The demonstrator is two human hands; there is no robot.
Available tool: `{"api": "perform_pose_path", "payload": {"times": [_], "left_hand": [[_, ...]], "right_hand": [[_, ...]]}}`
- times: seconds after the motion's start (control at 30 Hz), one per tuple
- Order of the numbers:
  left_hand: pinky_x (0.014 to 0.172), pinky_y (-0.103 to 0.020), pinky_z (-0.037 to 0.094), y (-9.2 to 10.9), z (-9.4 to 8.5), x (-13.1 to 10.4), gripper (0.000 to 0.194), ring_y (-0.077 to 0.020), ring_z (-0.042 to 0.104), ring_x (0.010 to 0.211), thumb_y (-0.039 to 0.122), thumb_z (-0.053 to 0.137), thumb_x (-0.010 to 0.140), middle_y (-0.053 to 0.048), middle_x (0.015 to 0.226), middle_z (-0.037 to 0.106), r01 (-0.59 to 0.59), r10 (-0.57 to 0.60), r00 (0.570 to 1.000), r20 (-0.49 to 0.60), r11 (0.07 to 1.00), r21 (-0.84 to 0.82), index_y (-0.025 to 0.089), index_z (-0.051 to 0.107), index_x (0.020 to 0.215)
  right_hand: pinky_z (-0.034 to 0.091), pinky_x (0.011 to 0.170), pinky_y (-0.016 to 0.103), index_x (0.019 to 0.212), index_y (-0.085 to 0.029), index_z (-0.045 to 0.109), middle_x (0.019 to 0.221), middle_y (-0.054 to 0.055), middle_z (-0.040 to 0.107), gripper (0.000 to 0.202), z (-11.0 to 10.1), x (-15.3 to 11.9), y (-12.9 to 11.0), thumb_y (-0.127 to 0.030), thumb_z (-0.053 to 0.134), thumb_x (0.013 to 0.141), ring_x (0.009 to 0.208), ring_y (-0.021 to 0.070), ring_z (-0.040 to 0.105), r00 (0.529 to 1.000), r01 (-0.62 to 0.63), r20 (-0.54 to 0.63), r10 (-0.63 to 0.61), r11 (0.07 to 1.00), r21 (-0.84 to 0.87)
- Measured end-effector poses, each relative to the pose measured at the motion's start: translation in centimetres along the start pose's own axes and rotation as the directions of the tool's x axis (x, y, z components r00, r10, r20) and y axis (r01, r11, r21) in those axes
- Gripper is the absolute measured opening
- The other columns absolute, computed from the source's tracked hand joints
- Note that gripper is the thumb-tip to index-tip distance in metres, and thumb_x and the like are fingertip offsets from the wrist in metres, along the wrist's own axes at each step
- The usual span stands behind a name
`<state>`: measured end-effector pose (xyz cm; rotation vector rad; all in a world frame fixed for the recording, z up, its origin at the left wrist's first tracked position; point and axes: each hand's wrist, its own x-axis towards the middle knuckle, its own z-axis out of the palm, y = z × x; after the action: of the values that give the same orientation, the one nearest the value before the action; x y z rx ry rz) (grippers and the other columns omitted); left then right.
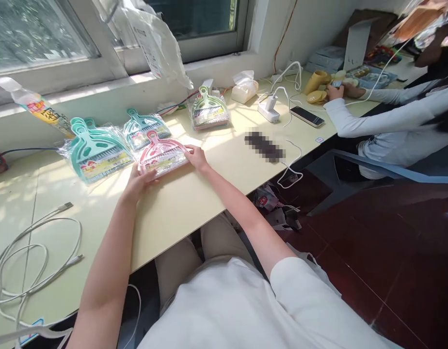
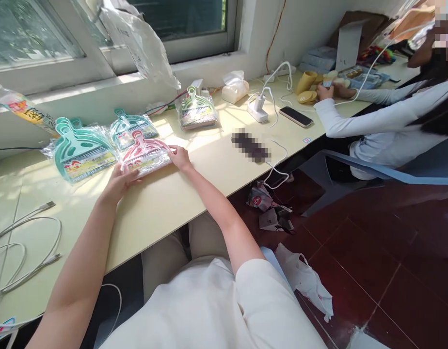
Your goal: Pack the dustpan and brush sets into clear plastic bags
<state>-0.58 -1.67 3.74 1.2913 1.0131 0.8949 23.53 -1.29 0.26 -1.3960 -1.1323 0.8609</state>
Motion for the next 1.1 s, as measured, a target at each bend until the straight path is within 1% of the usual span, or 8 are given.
{"api": "perform_pose_path", "payload": {"times": [0.17, 0.33, 0.47, 0.67, 0.77, 0.9, 1.0, 1.1], "left_hand": [[0.050, -0.021, 0.056, -0.3, -0.4, 0.4, 0.060, -0.0141, 0.066, 0.071, 0.013, 0.073, 0.066, -0.005, 0.102, 0.065, 0.013, -0.022, 0.995, -0.101, 0.996, -0.091, 0.024, 0.050, 0.120], [0.062, -0.027, 0.059, -1.4, -1.3, 1.1, 0.080, -0.0238, 0.069, 0.093, 0.018, 0.077, 0.062, -0.006, 0.113, 0.068, -0.132, 0.109, 0.978, -0.177, 0.984, -0.120, 0.030, 0.041, 0.132], [0.073, -0.030, 0.059, -1.9, -0.6, 1.5, 0.091, -0.0239, 0.068, 0.102, 0.019, 0.078, 0.061, -0.007, 0.123, 0.066, -0.206, 0.173, 0.965, -0.195, 0.965, -0.161, 0.031, 0.033, 0.138], [0.066, -0.028, 0.058, -1.4, 0.0, 1.0, 0.089, -0.0210, 0.070, 0.090, 0.028, 0.076, 0.069, -0.008, 0.114, 0.068, -0.152, 0.127, 0.978, -0.168, 0.978, -0.144, 0.029, 0.028, 0.144], [0.057, -0.027, 0.056, -0.9, -0.6, 0.6, 0.079, -0.0180, 0.069, 0.077, 0.043, 0.066, 0.080, -0.010, 0.116, 0.066, -0.139, 0.113, 0.969, -0.220, 0.985, -0.104, 0.029, 0.024, 0.146], [0.055, -0.026, 0.056, -0.5, -1.8, 0.9, 0.066, -0.0176, 0.069, 0.080, 0.052, 0.056, 0.086, -0.011, 0.123, 0.062, -0.200, 0.159, 0.927, -0.340, 0.976, -0.090, 0.029, 0.029, 0.140], [0.052, -0.027, 0.055, -0.8, -2.5, 1.5, 0.056, -0.0170, 0.067, 0.072, 0.052, 0.053, 0.086, -0.009, 0.108, 0.067, -0.185, 0.127, 0.911, -0.391, 0.976, -0.113, 0.024, 0.036, 0.131], [0.051, -0.028, 0.054, -1.2, -2.6, 1.8, 0.048, -0.0158, 0.065, 0.064, 0.050, 0.055, 0.085, -0.008, 0.094, 0.068, -0.190, 0.141, 0.914, -0.381, 0.977, -0.094, 0.019, 0.046, 0.120]], "right_hand": [[0.053, 0.072, 0.028, 0.095, -0.024, 0.057, 0.071, -0.005, 0.065, 0.014, 0.5, -0.8, -0.5, -0.026, 0.064, 0.083, 0.069, 0.0143, 0.063, 0.996, -0.046, 0.077, 0.046, 0.999, 0.005], [0.058, 0.073, 0.032, 0.099, -0.026, 0.048, 0.092, 0.000, 0.071, 0.042, 0.5, -1.1, -1.2, -0.044, 0.077, 0.075, 0.085, 0.0183, 0.068, 0.965, -0.123, 0.252, 0.068, 0.971, 0.207], [0.059, 0.080, 0.039, 0.098, -0.025, 0.045, 0.097, 0.002, 0.071, 0.066, -0.1, -1.0, -1.3, -0.025, 0.091, 0.052, 0.092, 0.0211, 0.068, 0.953, -0.134, 0.295, 0.068, 0.969, 0.207], [0.059, 0.080, 0.045, 0.109, -0.023, 0.054, 0.080, 0.000, 0.070, 0.068, -1.0, -0.6, -1.6, -0.013, 0.088, 0.051, 0.081, 0.0229, 0.070, 0.966, -0.136, 0.236, 0.104, 0.983, 0.127], [0.060, 0.080, 0.046, 0.107, -0.021, 0.061, 0.081, 0.003, 0.072, 0.067, -3.9, -0.2, -1.8, -0.013, 0.089, 0.048, 0.081, 0.0241, 0.070, 0.973, -0.116, 0.212, 0.091, 0.988, 0.106], [0.061, 0.080, 0.046, 0.104, -0.018, 0.064, 0.084, 0.006, 0.074, 0.063, -11.5, 1.7, -1.8, -0.012, 0.087, 0.046, 0.083, 0.0256, 0.071, 0.994, -0.098, 0.046, 0.096, 0.994, 0.045], [0.060, 0.081, 0.047, 0.103, -0.016, 0.064, 0.082, 0.007, 0.074, 0.062, -16.7, 4.2, -2.2, -0.010, 0.086, 0.045, 0.079, 0.0253, 0.072, 0.991, -0.096, -0.091, 0.094, 0.995, -0.015], [0.062, 0.077, 0.046, 0.102, -0.015, 0.066, 0.082, 0.009, 0.074, 0.059, -18.9, 6.7, -3.3, -0.009, 0.086, 0.046, 0.075, 0.0250, 0.072, 0.985, -0.065, -0.166, 0.053, 0.995, -0.069]]}}
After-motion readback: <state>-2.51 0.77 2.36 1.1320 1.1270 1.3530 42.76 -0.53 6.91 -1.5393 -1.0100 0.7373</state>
